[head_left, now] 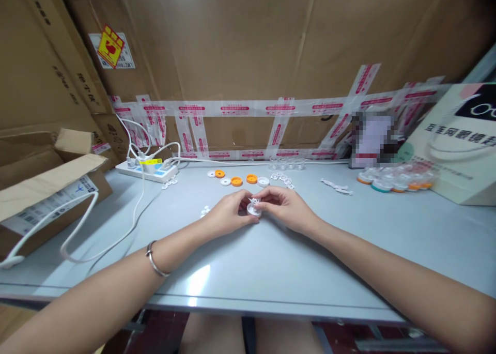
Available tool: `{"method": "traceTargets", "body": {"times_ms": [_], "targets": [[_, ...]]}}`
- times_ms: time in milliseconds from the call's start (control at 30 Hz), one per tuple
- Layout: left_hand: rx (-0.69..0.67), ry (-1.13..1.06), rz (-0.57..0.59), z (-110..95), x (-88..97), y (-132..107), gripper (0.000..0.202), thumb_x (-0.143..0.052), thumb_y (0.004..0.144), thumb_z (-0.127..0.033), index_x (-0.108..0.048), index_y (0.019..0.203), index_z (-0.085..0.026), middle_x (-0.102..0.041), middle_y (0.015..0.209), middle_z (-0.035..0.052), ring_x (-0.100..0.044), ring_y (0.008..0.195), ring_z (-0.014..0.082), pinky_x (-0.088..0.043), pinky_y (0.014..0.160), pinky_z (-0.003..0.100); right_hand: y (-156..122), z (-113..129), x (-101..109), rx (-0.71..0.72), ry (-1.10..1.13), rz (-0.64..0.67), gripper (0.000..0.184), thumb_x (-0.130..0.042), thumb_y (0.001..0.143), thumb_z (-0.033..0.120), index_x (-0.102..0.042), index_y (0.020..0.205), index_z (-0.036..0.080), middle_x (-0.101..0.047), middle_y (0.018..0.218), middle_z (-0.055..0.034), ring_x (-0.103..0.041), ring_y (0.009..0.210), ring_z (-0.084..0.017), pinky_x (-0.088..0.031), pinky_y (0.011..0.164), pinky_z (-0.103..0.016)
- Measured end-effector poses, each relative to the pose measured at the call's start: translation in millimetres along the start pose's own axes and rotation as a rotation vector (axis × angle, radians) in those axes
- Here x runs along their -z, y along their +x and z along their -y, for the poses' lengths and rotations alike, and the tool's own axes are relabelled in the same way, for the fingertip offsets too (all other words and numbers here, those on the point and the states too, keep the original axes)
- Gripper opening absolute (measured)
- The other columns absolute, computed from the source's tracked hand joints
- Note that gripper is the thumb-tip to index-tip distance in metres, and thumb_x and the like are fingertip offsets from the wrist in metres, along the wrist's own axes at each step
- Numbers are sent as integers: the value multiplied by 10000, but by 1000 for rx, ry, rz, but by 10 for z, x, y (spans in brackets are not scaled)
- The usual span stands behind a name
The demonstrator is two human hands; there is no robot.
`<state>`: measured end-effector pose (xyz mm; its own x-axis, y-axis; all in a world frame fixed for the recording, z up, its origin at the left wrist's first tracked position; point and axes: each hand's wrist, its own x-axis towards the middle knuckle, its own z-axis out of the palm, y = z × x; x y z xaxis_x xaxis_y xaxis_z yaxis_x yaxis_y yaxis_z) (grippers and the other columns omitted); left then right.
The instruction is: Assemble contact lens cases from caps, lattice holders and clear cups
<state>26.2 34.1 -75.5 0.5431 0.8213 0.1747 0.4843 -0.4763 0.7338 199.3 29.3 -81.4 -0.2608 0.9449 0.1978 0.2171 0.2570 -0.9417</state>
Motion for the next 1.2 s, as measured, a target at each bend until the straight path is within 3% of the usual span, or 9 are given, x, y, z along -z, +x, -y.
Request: {"method": "traceTargets", "body": {"times_ms": [200, 733, 1067, 1200], "targets": [[16, -48, 15, 11, 1, -7, 367, -685, 679, -230, -540, 1001, -132, -625, 951, 72, -593, 841, 175, -479, 781, 321, -10, 36, -1, 12, -56, 7, 98, -663, 647, 239, -660, 729, 186, -686, 779, -21, -625, 749, -172, -477, 739, -327], [28, -61, -3, -8, -35, -50, 360, -678, 661, -236, -494, 961, -162, -644, 914, 73, -615, 791, 177, -507, 721, 339, -53, 91, 6, 123, -250, 48, 82, -657, 656, 271, -629, 653, 194, -656, 731, -24, -591, 736, -178, -453, 709, -330], [5, -69, 29, 19, -2, -34, 362, -656, 693, -244, -475, 997, -166, -634, 936, 75, -611, 841, 183, -497, 762, 342, -49, 66, -1, 140, -251, 61, 96, -640, 693, 290, -626, 694, 194, -644, 748, -17, -589, 763, -175, -445, 741, -330], [-8, -90, 20, 19, 6, -33, 360, -656, 698, -259, -476, 996, -167, -627, 916, 65, -612, 823, 171, -501, 758, 327, -5, 74, 42, 146, -213, 60, 191, -661, 688, 346, -633, 807, 199, -660, 853, -31, -600, 847, -186, -454, 796, -342]]}}
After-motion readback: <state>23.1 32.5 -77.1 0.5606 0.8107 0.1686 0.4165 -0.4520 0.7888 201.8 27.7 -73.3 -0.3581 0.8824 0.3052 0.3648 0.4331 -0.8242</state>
